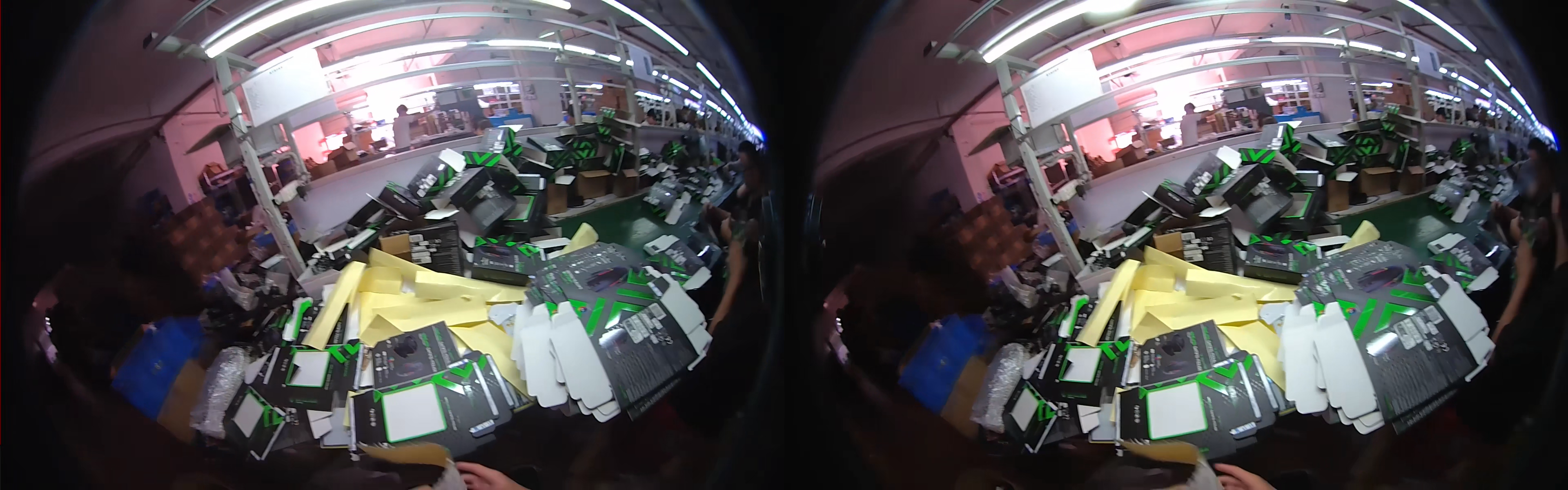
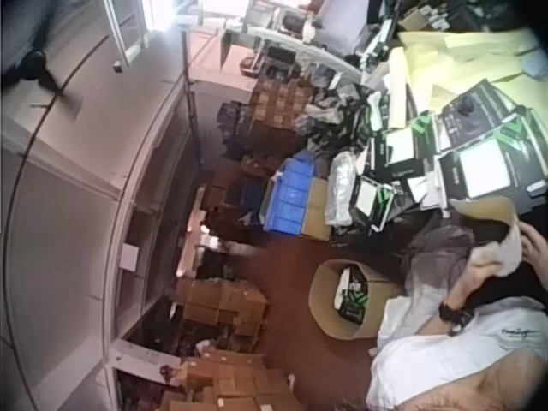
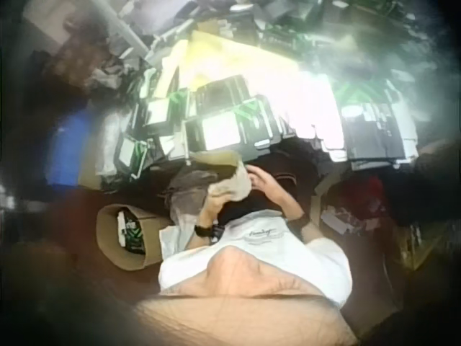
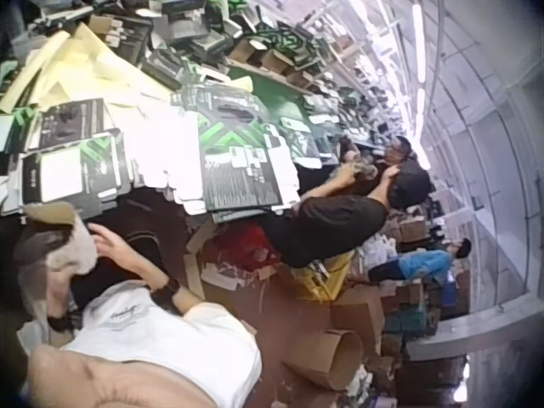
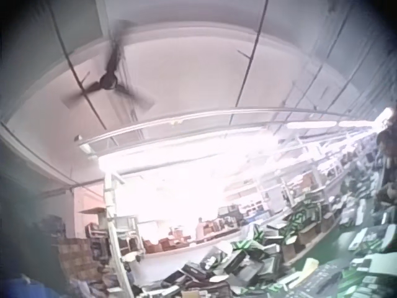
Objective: Apply adhesive labels or stickers to electronic component boxes.
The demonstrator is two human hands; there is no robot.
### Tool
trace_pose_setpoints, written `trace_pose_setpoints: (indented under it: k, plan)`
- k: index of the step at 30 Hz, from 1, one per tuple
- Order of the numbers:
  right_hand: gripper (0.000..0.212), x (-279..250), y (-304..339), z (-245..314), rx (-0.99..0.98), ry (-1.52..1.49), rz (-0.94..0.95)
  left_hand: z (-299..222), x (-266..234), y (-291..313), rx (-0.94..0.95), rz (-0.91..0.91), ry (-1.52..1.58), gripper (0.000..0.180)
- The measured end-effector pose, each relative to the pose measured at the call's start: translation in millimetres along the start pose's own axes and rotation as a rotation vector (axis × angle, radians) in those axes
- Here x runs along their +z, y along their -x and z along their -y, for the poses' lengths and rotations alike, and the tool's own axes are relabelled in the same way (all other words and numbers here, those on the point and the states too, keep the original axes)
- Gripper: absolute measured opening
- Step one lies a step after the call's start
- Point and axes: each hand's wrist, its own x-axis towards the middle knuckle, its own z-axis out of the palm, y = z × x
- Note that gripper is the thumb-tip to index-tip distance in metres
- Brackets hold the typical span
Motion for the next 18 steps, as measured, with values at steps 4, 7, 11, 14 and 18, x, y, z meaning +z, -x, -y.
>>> trace_pose_setpoints:
  k: [4,7,11,14,18]
  plan:
    - [0.038,36,-30,10,-0.038,0.043,0.015,11,15,25,0.074,0.176,-0.215,0.021]
    - [0.018,53,-19,12,-0.102,0.174,-0.024,8,4,23,0.022,0.035,-0.086,0.019]
    - [0.007,57,2,6,-0.165,0.394,-0.104,0,-21,18,0.022,-0.326,0.316,0.017]
    - [0.005,54,14,2,-0.19,0.501,-0.127,-25,-22,-13,-0.144,-0.472,0.813,0.011]
    - [0.022,72,13,18,-0.652,1.224,-0.22,-1,-29,-28,0.031,-0.317,0.414,0.021]
